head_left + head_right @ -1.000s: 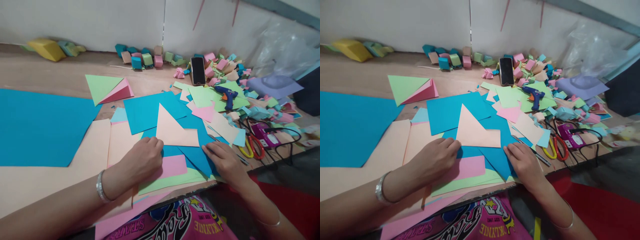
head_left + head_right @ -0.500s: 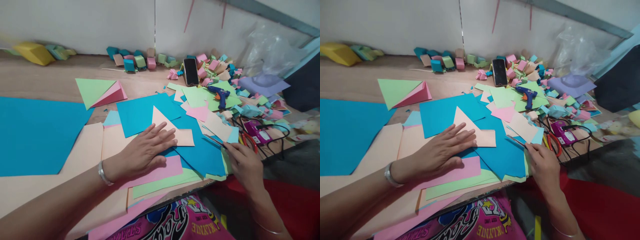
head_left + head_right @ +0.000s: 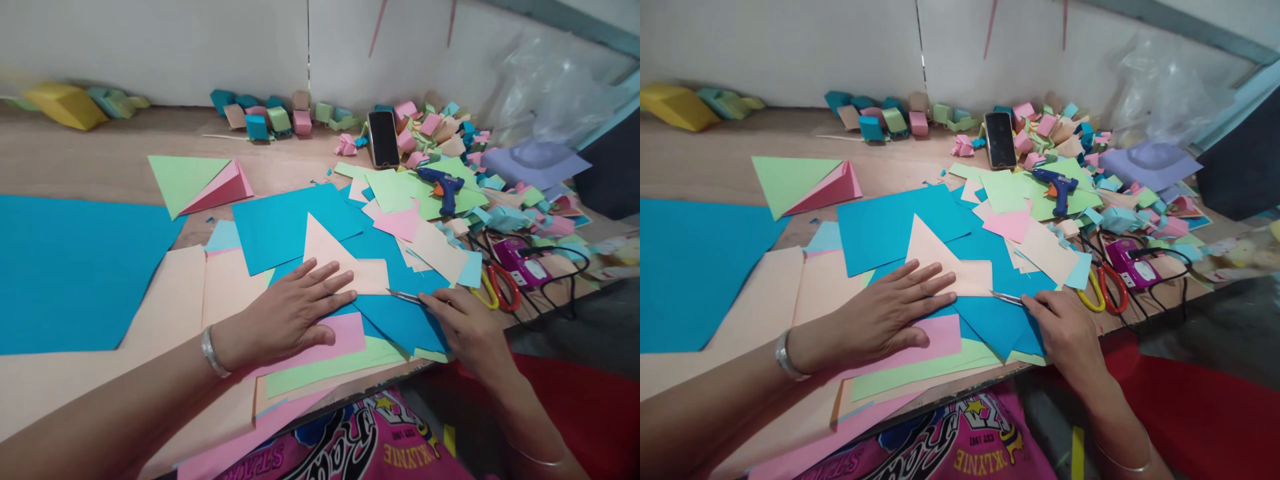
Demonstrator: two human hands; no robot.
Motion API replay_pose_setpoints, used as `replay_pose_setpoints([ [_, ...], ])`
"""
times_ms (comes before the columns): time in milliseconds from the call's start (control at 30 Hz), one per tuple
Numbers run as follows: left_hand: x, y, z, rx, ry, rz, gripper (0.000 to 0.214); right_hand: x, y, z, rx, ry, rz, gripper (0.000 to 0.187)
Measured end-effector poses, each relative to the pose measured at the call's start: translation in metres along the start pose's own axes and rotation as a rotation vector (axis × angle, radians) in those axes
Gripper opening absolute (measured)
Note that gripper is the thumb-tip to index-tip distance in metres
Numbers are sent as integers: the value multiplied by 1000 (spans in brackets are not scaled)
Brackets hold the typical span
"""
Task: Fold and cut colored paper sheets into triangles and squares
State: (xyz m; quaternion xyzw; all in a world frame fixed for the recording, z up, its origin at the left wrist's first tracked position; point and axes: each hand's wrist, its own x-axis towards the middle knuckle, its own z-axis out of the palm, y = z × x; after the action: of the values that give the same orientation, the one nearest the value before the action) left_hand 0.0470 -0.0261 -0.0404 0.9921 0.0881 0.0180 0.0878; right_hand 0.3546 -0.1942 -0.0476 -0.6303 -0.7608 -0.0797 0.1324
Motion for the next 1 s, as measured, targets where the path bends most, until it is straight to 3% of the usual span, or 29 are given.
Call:
replay_pose_setpoints([
  [300,1,1,1,-53,15,-13,69,4,-9,0,-30,26,-56,32],
  [633,1,2,0,-68,33,-21,66,-5,-2,-5,100,-21,-71,39],
  [833,1,2,1,-61,31,-25,65,14,-14,-4,35,61,-104,33],
  [1000,2,3,-1,-60,27,-24,66,17,-20,-6,55,22,-80,35],
])
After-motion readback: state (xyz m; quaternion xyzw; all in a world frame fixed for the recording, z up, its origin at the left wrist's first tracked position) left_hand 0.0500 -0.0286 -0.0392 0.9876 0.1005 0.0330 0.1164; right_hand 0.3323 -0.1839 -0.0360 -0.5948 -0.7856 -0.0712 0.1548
